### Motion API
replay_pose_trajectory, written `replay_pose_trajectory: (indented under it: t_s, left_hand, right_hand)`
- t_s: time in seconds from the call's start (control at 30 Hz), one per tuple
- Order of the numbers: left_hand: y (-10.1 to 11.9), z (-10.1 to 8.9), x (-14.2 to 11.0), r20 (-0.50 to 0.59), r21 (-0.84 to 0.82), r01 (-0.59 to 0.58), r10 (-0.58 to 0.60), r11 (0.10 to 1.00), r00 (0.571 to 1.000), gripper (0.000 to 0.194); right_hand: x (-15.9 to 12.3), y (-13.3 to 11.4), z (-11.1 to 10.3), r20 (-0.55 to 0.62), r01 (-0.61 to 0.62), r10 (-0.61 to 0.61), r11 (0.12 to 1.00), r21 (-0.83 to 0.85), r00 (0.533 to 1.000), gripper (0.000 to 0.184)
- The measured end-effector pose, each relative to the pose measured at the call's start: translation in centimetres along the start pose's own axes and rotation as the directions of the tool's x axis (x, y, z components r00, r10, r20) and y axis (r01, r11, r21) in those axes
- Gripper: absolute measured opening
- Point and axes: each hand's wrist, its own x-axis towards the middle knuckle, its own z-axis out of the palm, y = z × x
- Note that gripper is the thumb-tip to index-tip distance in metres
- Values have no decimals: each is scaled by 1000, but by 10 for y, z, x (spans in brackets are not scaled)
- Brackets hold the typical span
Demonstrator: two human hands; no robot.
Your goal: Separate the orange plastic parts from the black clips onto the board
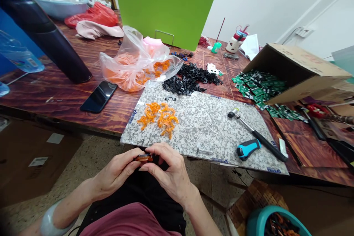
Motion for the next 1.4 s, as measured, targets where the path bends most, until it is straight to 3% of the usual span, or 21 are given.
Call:
replay_pose_trajectory:
  t_s: [0.27, 0.4, 0.5, 0.57, 0.63, 0.7, 0.83, 0.9, 0.97, 1.07, 1.17, 1.23, 1.3, 1.4]
  left_hand:
    - [-1, 11, -5, 62, -38, 19, -17, 999, 998, 22]
    - [-10, 35, -5, 112, -80, 78, -69, 994, 991, 28]
    - [-17, 60, -2, 185, -111, 166, -144, 980, 972, 30]
    - [-21, 74, 2, 251, -94, 227, -198, 969, 948, 27]
    - [-23, 82, 5, 305, -47, 271, -245, 961, 920, 35]
    - [-25, 83, 6, 325, -10, 293, -274, 956, 905, 47]
    - [-26, 73, 3, 312, 1, 332, -316, 943, 896, 38]
    - [-26, 68, -1, 293, 1, 360, -345, 933, 892, 34]
    - [-26, 65, -5, 274, -4, 380, -364, 925, 890, 34]
    - [-27, 64, -11, 253, -8, 400, -385, 916, 887, 34]
    - [-25, 62, -14, 221, -3, 410, -400, 912, 890, 34]
    - [-22, 60, -14, 201, 8, 413, -406, 911, 891, 33]
    - [-20, 60, -14, 191, 22, 412, -408, 911, 893, 32]
    - [-21, 63, -15, 197, 31, 400, -398, 916, 896, 32]
  right_hand:
    - [-16, 0, 6, -94, -78, 80, 997, 19, 992, 7]
    - [-37, 11, 14, -162, -192, 188, 981, -9, 969, 13]
    - [-62, 31, 17, -228, -324, 314, 946, -8, 922, 18]
    - [-86, 51, 8, -330, -465, 430, 885, -29, 840, 22]
    - [-118, 73, -15, -502, -609, 502, 791, -64, 704, 30]
    - [-159, 90, -52, -660, -701, 492, 709, -75, 568, 41]
    - [-257, 97, -135, -926, -900, 333, 435, -16, 177, 51]
    - [-301, 92, -165, -968, -950, 247, 309, 43, 37, 43]
    - [-335, 87, -182, -982, -971, 185, 222, 86, -45, 33]
    - [-362, 92, -192, -988, -982, 117, 150, 117, -99, 25]
    - [-348, 104, -191, -998, -984, 38, 172, 50, -44, 20]
    - [-310, 106, -184, -998, -969, 5, 240, -58, 61, 35]
    - [-253, 99, -171, -976, -908, -10, 366, -205, 216, 45]
    - [-156, 72, -141, -827, -615, -53, 642, -458, 560, 37]
